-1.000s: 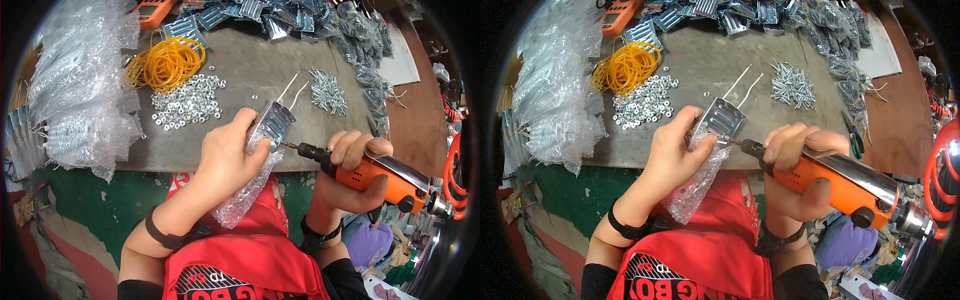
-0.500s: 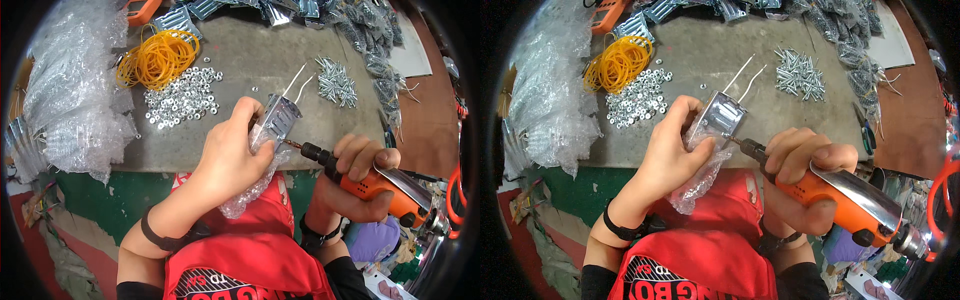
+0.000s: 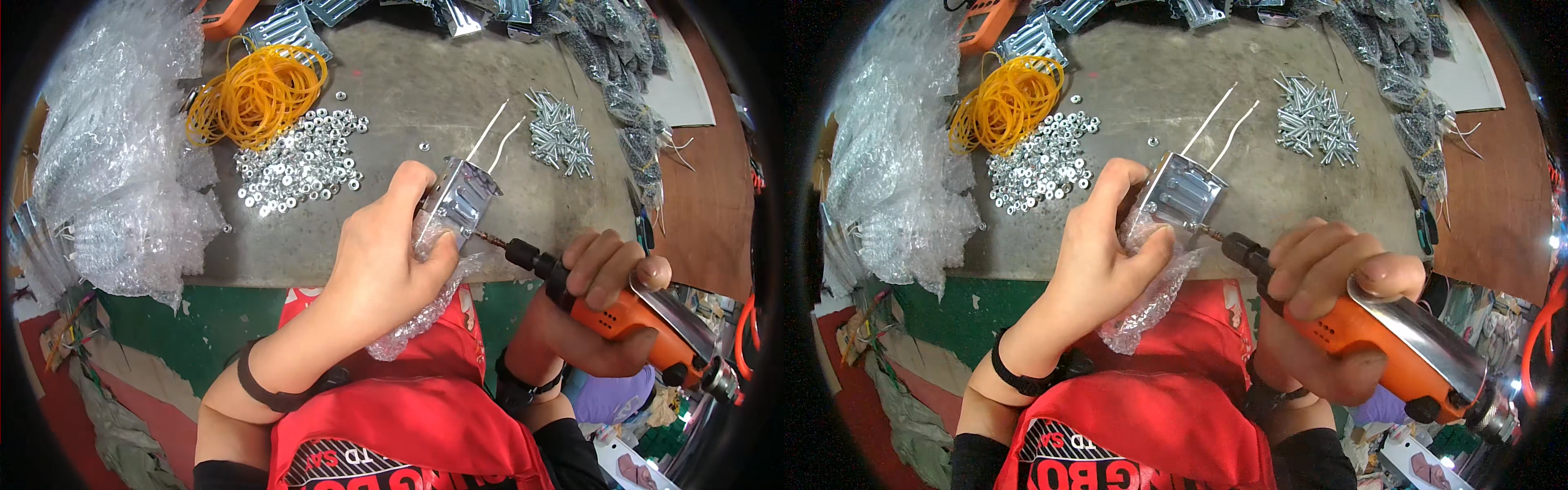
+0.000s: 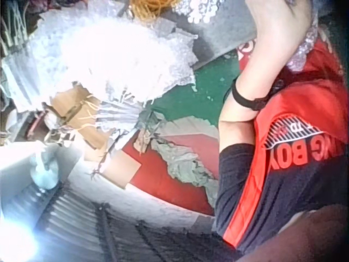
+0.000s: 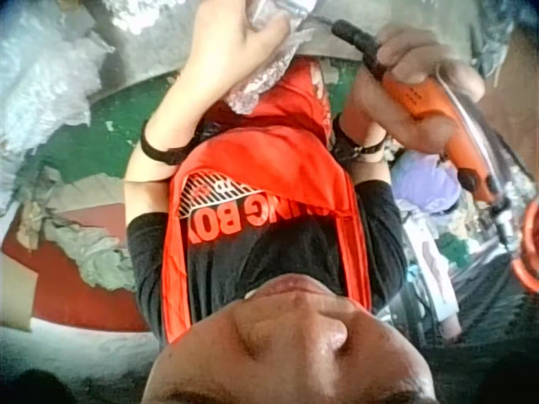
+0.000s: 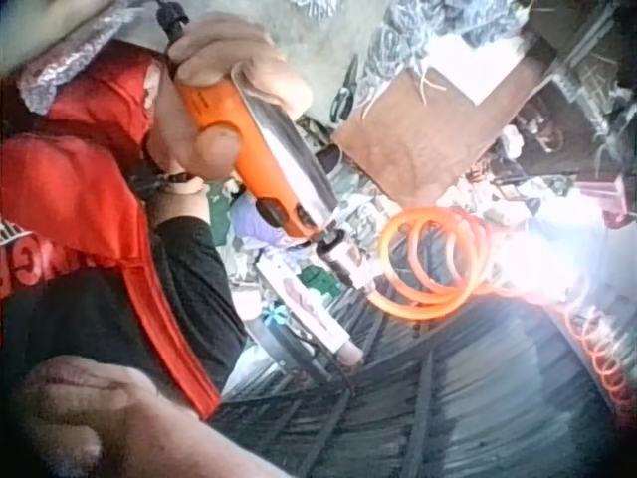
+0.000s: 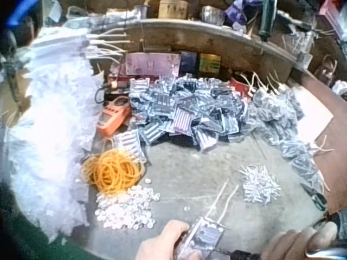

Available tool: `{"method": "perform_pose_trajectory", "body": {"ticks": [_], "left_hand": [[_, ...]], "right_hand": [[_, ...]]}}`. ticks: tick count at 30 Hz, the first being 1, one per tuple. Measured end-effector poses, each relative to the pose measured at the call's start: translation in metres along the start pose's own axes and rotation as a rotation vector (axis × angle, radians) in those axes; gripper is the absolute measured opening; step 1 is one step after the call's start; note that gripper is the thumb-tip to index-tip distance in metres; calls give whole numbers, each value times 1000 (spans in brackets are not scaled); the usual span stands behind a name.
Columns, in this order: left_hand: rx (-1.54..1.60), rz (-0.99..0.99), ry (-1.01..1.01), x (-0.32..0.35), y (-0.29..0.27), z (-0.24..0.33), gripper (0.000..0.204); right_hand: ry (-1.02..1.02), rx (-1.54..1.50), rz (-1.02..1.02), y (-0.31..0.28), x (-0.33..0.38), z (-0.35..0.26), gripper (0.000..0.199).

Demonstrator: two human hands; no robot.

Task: The person retrieves a metal component from a box, places it on the workbench, and inserts a screw by hand. They secure the screw using a power screwdriver, trim a wire with pliers, and then place the assembled unit onto a stack of similar items.

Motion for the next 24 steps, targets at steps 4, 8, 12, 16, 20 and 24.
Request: {"method": "perform_pose_trajectory", "body": {"ticks": [4,8,12,16,20,24], "left_hand": [[30,23,0,2,0,-4,37],[25,46,29,2,1,0,36],[10,38,11,1,1,0,36],[9,59,29,2,0,0,36],[47,77,7,3,0,-3,37],[47,56,-37,4,2,-7,36]], "right_hand": [[4,9,16,-4,3,3,47],[29,-71,-11,0,2,3,46],[20,-57,-15,0,1,3,46],[-3,-3,-21,-1,1,5,45],[44,-18,-15,1,3,9,42],[69,-59,2,2,0,11,37]]}}
Point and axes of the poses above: each hand's wrist, its own x-axis away from the middle knuckle, its own y-axis out of the palm, z = x × y, the point moved 8 cm from there along -x, towards the middle knuckle, and after that the axes turned 8 degrees about z, right-handed, at the moved point
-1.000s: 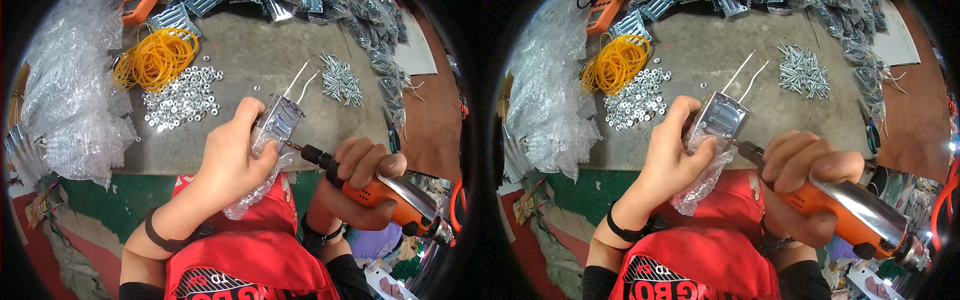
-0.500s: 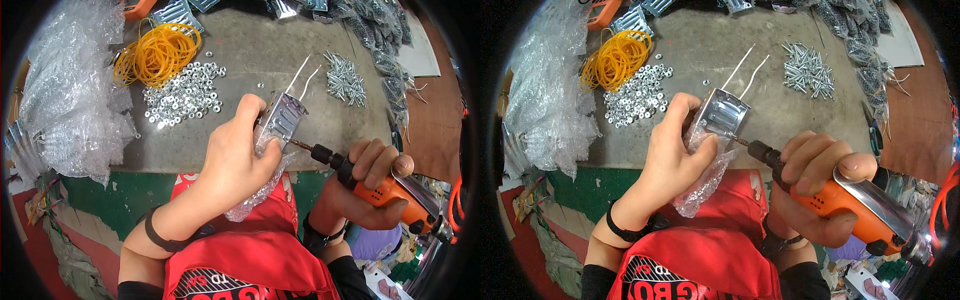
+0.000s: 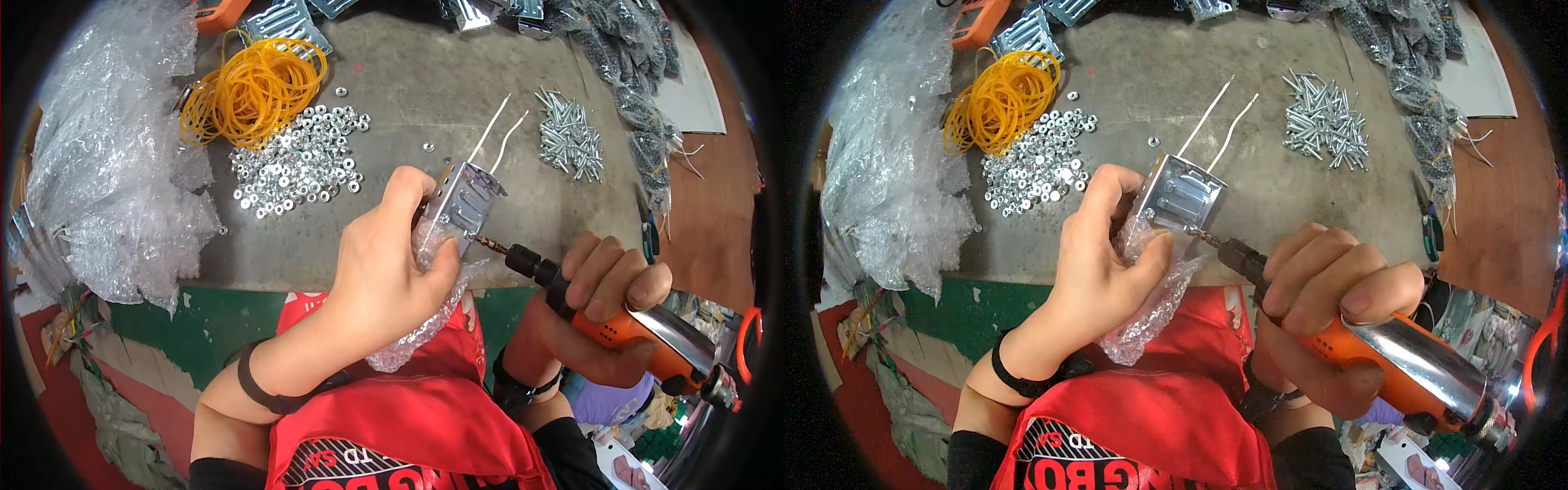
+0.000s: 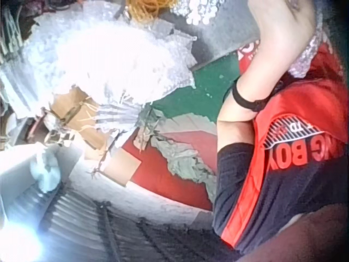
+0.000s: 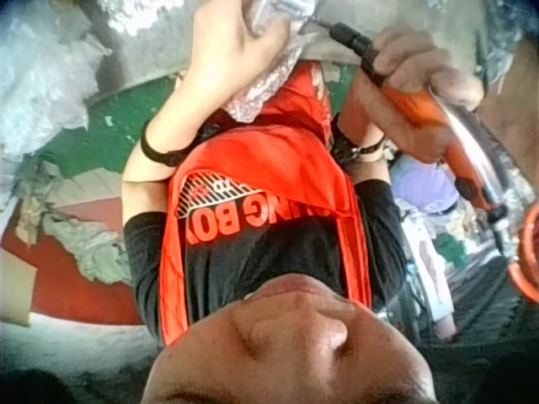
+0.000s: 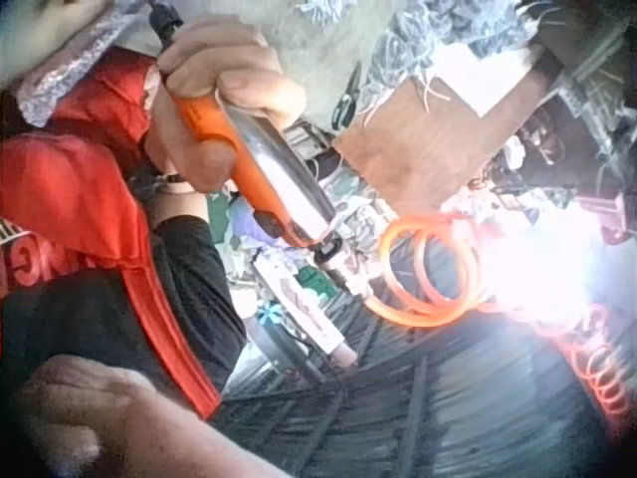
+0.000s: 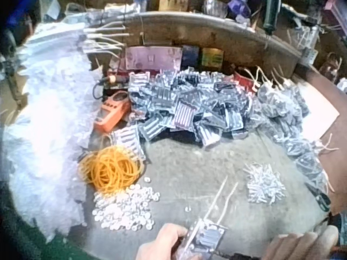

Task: The person retrieves a metal component from a box, places it on the workbench, and inserts a screw by hand. They secure the screw using a power screwdriver, trim a wire with pliers, and then place the assembled unit onto a stack of similar items.

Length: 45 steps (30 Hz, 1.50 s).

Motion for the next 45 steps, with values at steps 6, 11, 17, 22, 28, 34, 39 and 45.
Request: {"method": "perform_pose_trajectory", "body": {"ticks": [6,11,17,22,28,34,39,45], "left_hand": [[-5,30,55,-2,-2,5,38],[2,26,39,-1,-1,4,38],[13,30,42,-1,-2,4,37],[-12,38,66,0,-1,6,36],[0,54,71,-3,-2,4,34],[-19,41,31,-2,-1,13,34],[-84,-67,79,-4,-9,23,33],[-577,-265,568,7,-9,102,30]], "right_hand": [[38,-25,-56,5,-4,0,33],[5,-45,-35,5,-2,0,35],[-29,13,-2,3,-2,-1,36],[19,16,-69,4,-4,-3,36],[18,-13,-78,6,-6,1,33],[119,-151,115,-12,-3,1,37],[253,-111,65,-32,-30,-8,51],[405,822,-26,-145,-98,-5,49]]}}
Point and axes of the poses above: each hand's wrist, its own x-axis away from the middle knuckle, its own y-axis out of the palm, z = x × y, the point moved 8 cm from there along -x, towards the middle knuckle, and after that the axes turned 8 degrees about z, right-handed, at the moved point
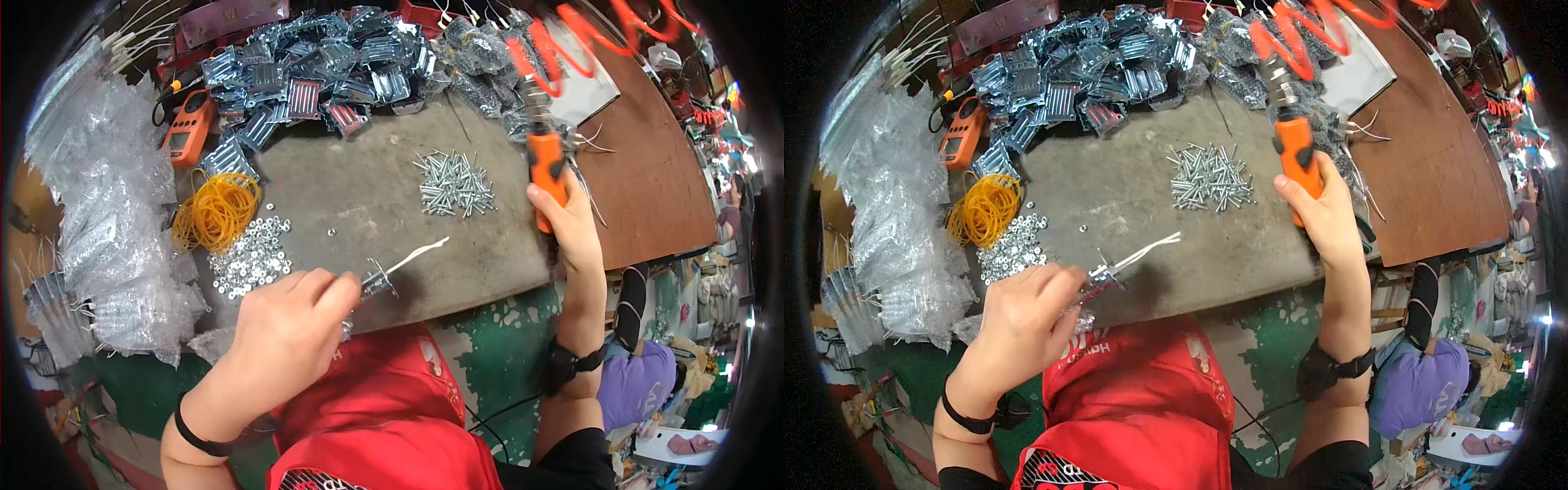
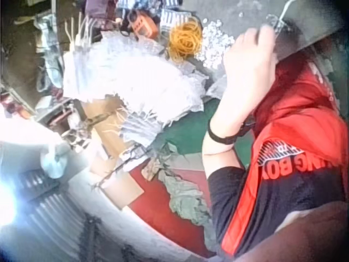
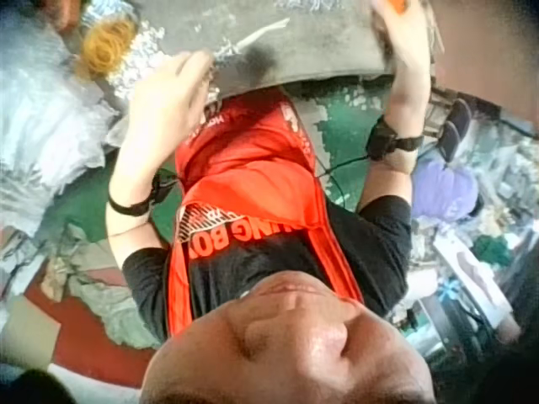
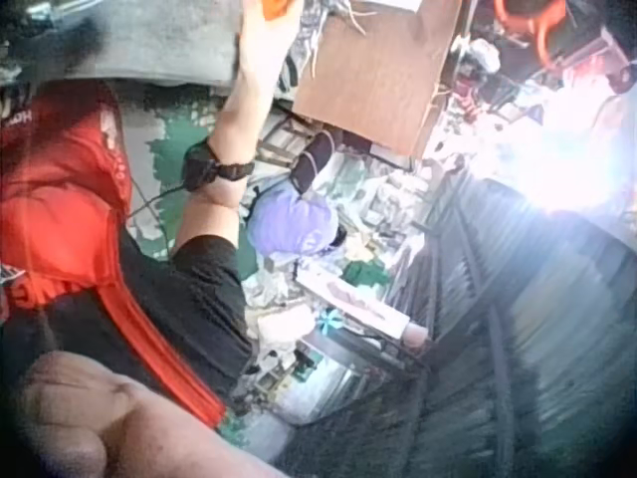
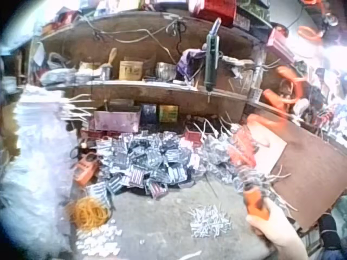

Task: The person retrieves a metal component from a box, places it on the workbench, and inserts a screw by hand. They secure the screw using a power screwdriver, trim a wire with pliers, and then place the assembled unit onto a stack of similar items.

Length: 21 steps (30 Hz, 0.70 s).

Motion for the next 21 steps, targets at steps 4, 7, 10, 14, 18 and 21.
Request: {"method": "perform_pose_trajectory", "body": {"ticks": [4,7,10,14,18,21], "left_hand": [[-202,-101,163,4,21,-2,34],[-172,-101,193,11,27,-8,38],[-137,-16,7,13,20,-20,39],[-85,74,-62,14,21,-24,42],[-82,38,-24,18,29,-27,43],[-96,22,0,18,29,-29,39]], "right_hand": [[-144,511,124,-14,-13,55,53],[-289,613,109,-12,-5,47,52],[-93,443,134,-46,-1,44,50],[-237,878,44,-118,16,72,58],[-187,939,-78,-118,14,85,65],[-179,1009,-15,-120,13,85,59]]}}
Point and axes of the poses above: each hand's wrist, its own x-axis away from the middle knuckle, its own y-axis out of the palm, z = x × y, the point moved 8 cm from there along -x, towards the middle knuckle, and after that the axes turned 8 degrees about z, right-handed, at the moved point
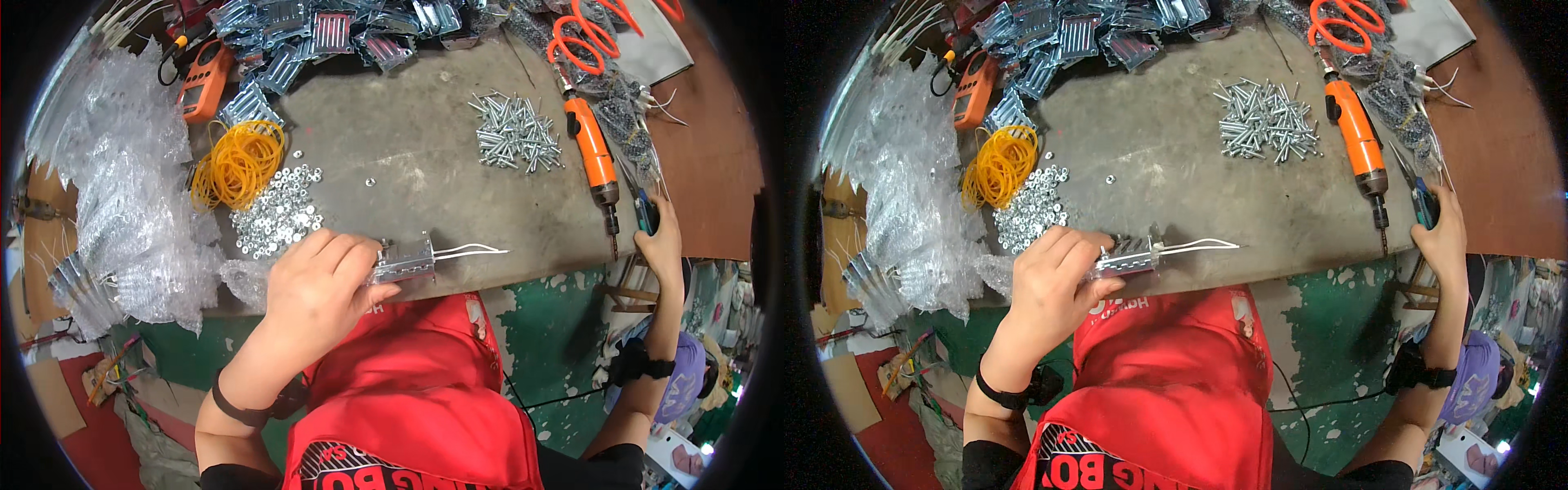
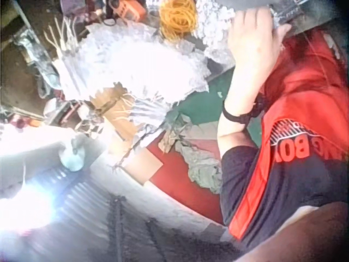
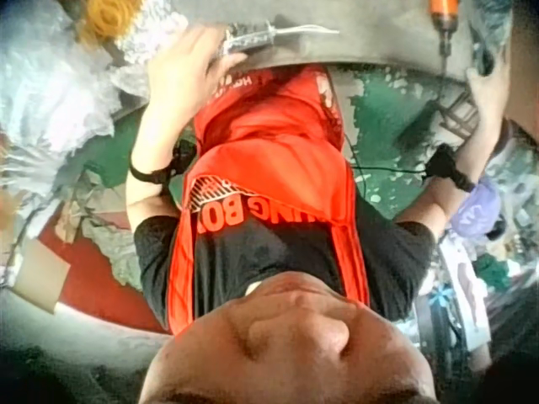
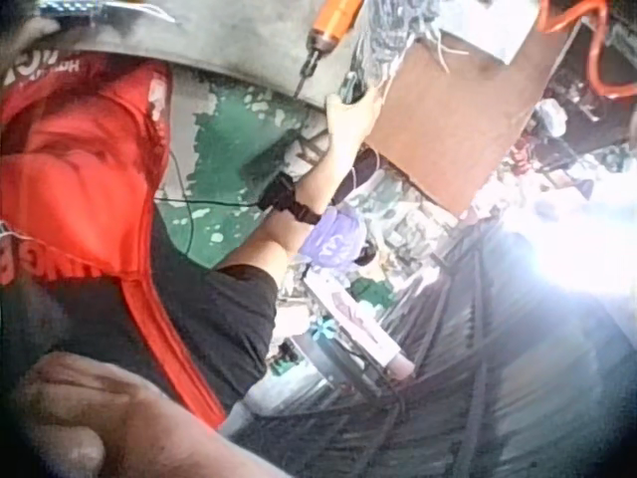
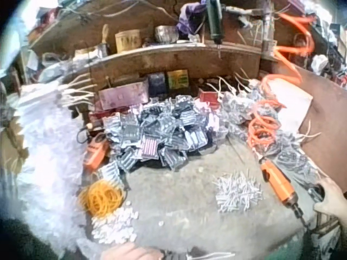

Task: The person retrieves a metal component from a box, places it on the workbench, and inserts a screw by hand. They secure the screw using a power screwdriver, trim a wire with pliers, and then place the assembled unit onto a stack of similar items.

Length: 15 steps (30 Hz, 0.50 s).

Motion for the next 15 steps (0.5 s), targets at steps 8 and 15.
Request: {"method": "perform_pose_trajectory", "body": {"ticks": [8,15], "left_hand": [[-15,-1,52,-2,5,2,35],[15,-15,36,-4,3,-1,34]], "right_hand": [[-42,-662,226,-63,46,-105,46],[-532,-440,-225,-16,37,-236,47]]}}
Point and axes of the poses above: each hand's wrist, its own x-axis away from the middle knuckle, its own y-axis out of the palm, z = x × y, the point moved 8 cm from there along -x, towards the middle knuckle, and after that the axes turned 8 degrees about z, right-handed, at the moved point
